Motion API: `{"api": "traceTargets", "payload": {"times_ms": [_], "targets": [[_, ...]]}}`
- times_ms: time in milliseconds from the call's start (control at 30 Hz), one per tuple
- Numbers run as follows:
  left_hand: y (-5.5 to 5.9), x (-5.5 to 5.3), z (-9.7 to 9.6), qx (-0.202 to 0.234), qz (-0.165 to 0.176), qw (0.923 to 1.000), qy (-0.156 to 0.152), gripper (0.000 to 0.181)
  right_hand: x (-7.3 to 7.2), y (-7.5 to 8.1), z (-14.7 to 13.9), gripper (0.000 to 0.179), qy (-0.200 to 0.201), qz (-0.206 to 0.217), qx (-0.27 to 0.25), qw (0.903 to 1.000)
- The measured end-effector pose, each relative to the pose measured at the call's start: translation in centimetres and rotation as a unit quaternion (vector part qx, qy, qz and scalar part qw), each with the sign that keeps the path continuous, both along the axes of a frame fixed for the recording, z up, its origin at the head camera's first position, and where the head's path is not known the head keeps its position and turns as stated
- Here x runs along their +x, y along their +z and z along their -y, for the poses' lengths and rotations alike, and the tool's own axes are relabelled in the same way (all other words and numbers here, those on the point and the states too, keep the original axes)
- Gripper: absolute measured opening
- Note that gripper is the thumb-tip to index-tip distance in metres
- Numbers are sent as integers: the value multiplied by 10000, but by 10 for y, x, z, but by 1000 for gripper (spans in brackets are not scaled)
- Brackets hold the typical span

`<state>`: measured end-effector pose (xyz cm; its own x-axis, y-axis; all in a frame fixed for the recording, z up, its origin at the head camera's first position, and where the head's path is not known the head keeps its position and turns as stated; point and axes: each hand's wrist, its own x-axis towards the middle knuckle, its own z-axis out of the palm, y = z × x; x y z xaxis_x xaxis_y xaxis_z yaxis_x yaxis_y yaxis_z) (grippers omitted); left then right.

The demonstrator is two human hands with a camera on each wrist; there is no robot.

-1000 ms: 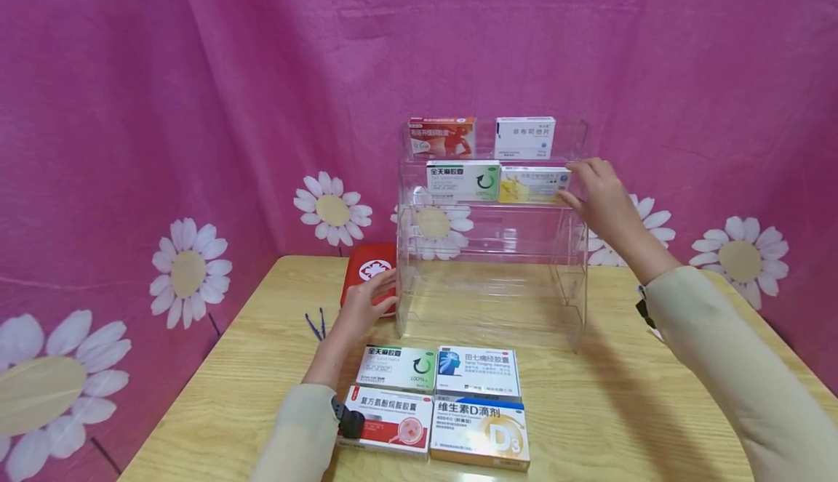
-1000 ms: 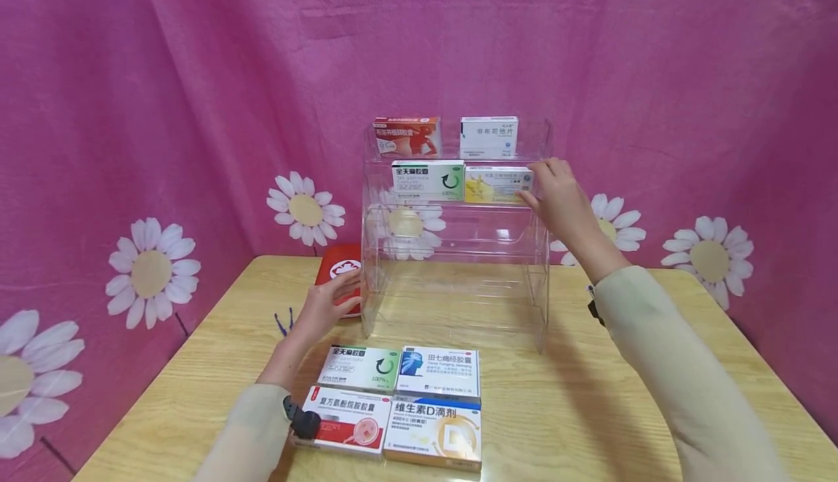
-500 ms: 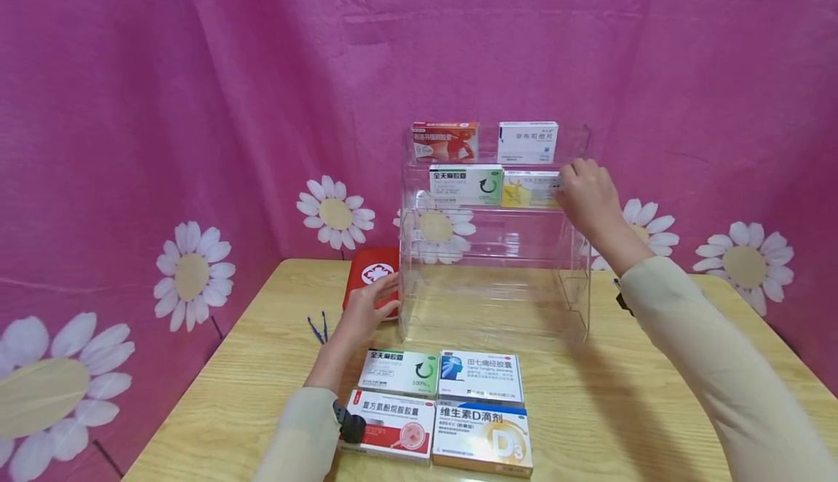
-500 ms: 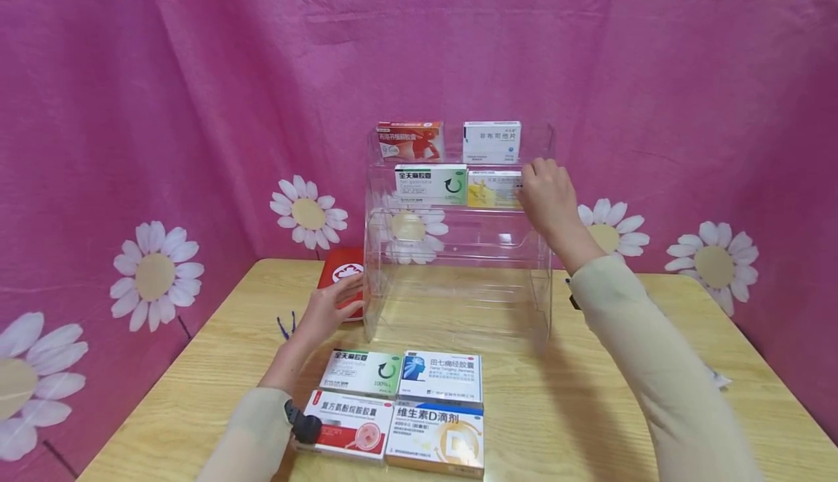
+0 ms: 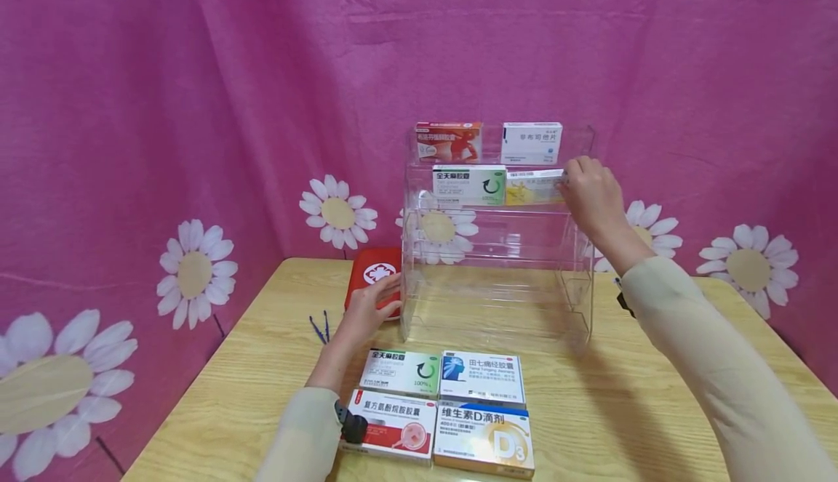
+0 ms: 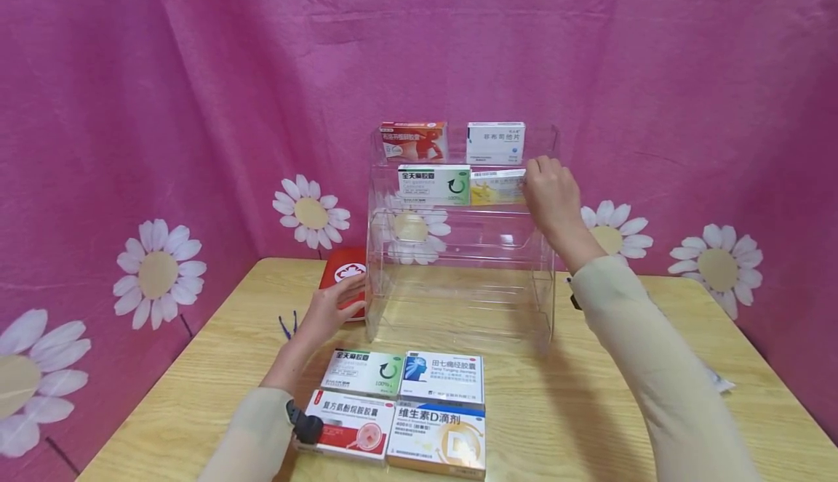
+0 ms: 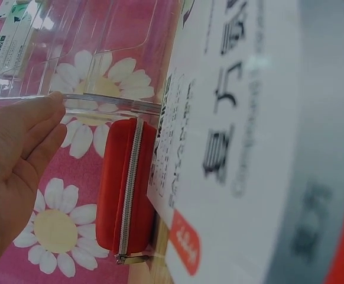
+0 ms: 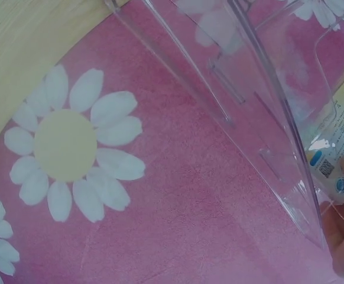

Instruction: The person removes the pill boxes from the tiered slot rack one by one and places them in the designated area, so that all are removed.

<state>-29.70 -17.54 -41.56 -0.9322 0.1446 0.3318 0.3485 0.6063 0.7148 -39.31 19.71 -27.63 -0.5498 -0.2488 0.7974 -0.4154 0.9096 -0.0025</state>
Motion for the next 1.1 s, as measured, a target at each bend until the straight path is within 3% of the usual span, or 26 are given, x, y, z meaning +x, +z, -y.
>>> {"api": "traceTargets", "payload": {"times_ms": [333,733,900,1100], "targets": [[1,2,0,22,18,10000,35,56,4,7,-2,17,544,-19,-495,9973],[2,2,-1,27,72,10000,44,57,13,21,-8,19,959,-650,-1033,9879],[2,2,-1,-21,41,10000,54,57,26,16,-11,21,1156,-731,-1457,9798],[1,2,-1,-43,21,10000,67,57,52,-4,-18,24,1303,-706,-1740,9735]]}}
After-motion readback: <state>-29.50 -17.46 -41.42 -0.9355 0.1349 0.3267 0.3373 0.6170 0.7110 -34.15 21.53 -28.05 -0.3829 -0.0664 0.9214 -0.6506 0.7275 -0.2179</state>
